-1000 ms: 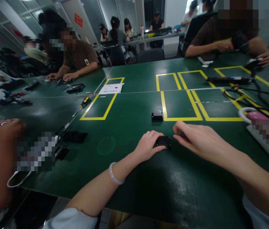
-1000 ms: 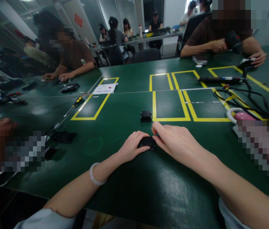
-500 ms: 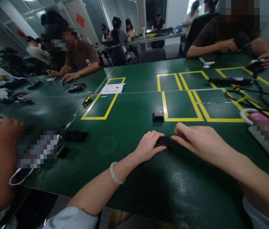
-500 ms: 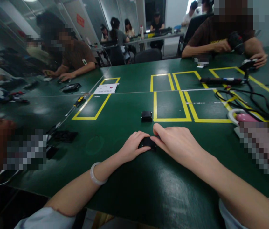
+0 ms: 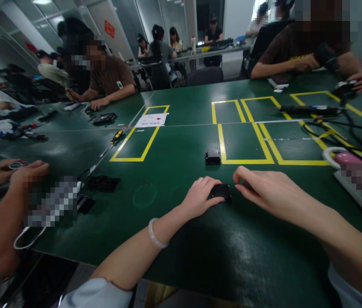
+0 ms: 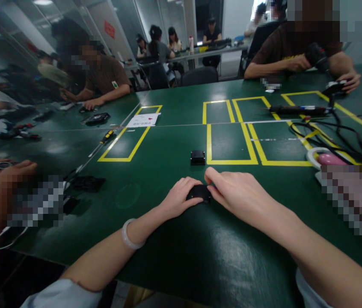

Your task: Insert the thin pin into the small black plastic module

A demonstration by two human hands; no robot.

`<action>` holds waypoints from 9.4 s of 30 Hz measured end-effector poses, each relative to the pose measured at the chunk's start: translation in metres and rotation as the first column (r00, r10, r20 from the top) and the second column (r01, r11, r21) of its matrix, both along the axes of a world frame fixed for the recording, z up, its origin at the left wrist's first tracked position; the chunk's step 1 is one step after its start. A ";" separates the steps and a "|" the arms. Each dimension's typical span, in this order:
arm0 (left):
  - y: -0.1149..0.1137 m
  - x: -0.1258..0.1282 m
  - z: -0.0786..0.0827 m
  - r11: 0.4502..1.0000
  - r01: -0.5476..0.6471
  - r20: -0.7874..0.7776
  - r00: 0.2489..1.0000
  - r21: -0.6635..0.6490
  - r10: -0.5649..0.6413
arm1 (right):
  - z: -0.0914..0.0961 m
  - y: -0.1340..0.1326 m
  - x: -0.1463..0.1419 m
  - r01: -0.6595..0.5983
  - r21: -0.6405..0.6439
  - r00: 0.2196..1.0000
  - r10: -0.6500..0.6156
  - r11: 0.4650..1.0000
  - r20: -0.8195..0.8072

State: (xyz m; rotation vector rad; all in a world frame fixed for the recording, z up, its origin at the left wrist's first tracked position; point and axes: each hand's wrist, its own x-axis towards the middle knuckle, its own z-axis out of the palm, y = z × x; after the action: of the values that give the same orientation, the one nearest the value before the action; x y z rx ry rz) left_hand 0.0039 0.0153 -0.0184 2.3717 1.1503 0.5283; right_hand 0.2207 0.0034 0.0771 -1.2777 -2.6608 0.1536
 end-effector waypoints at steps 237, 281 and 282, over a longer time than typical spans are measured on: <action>0.000 -0.001 0.000 1.000 0.003 -0.007 1.000 0.011 -0.003 | -0.002 0.000 -0.005 0.087 0.005 0.995 -0.087 0.996 -0.049; 0.001 -0.001 -0.004 1.000 0.003 -0.009 1.000 0.019 -0.003 | -0.004 0.002 -0.003 0.071 -0.027 0.996 -0.072 0.997 -0.060; 0.001 -0.001 -0.004 1.000 0.005 -0.008 1.000 0.019 -0.005 | -0.005 0.002 -0.003 0.072 -0.023 0.996 -0.074 0.997 -0.055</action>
State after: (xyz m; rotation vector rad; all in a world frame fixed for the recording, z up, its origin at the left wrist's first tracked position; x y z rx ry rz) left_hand 0.0025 0.0166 -0.0221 2.3944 1.1481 0.5305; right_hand 0.2176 0.0054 0.0721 -1.3547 -2.5687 0.2038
